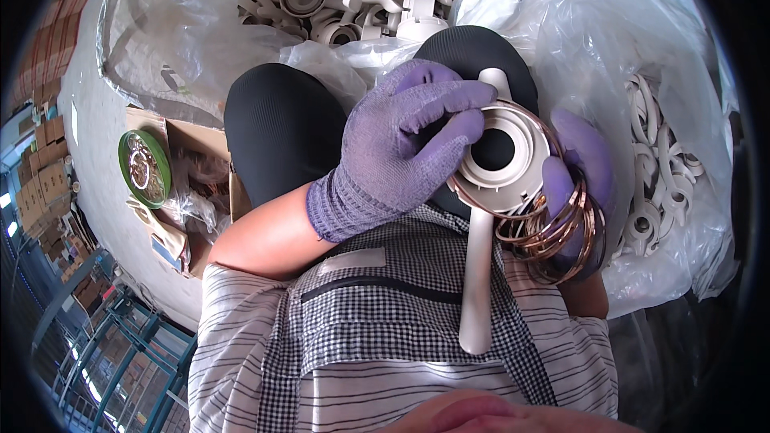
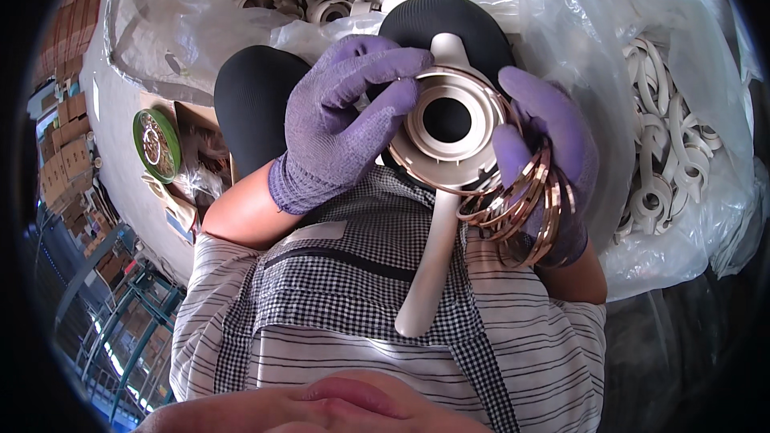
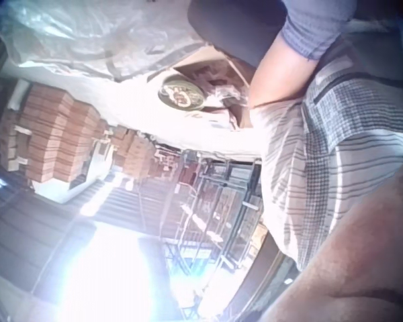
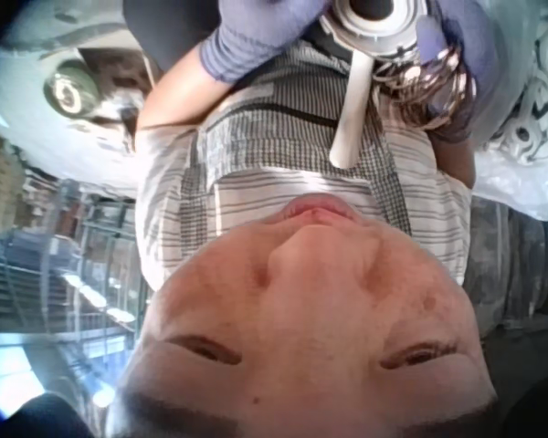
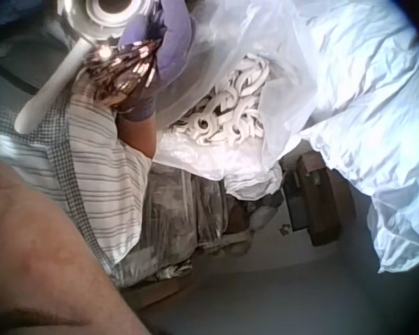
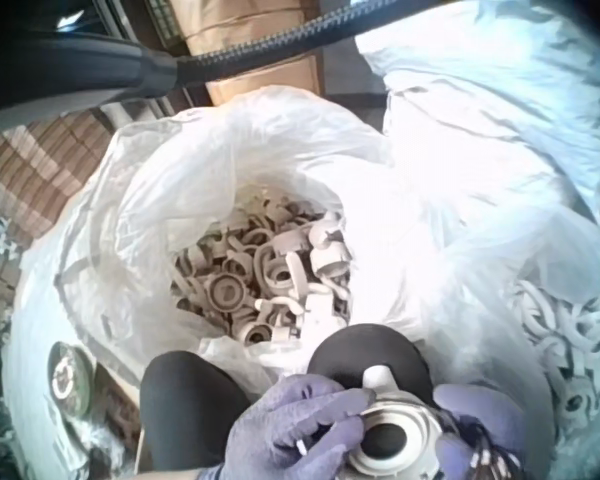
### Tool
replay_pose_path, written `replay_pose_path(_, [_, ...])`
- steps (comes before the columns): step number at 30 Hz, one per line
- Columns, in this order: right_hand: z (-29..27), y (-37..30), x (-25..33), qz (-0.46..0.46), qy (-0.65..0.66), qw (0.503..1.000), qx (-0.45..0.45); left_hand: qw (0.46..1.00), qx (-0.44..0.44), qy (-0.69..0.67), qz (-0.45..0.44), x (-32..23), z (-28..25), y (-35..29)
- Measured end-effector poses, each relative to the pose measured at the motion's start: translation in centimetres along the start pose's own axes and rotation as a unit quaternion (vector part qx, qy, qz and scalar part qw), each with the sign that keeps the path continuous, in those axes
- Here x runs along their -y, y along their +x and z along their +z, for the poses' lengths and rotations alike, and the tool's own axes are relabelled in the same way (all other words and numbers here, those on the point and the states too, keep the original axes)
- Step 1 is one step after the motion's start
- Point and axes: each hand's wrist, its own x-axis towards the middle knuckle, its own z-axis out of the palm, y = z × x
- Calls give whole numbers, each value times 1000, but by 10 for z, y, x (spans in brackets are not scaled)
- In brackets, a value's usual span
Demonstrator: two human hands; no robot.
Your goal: The person sits on the floor and repeatedly picks up white plastic components from a bag, fits a thin metal ring into a groove on each piece, and places the assembled unit into a nearby box. The process is repeated for multiple identical parts.
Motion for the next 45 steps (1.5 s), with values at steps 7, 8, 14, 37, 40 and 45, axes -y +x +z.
replay_pose_path(7, [-13,16,0,-95,-68,992,45,999,24,-26,-23,2,-6,7])
replay_pose_path(8, [-13,18,4,-93,-66,992,51,999,24,-28,-19,2,-7,7])
replay_pose_path(14, [-15,20,2,-123,-114,983,71,998,32,-46,-24,4,-10,8])
replay_pose_path(37, [-2,8,-12,-149,-216,951,163,986,146,-63,40,18,-18,-20])
replay_pose_path(40, [-13,13,-18,-182,-286,926,169,986,133,-99,-13,12,-11,-24])
replay_pose_path(45, [-42,48,-5,-171,-230,945,160,995,79,-67,-2,3,10,-9])
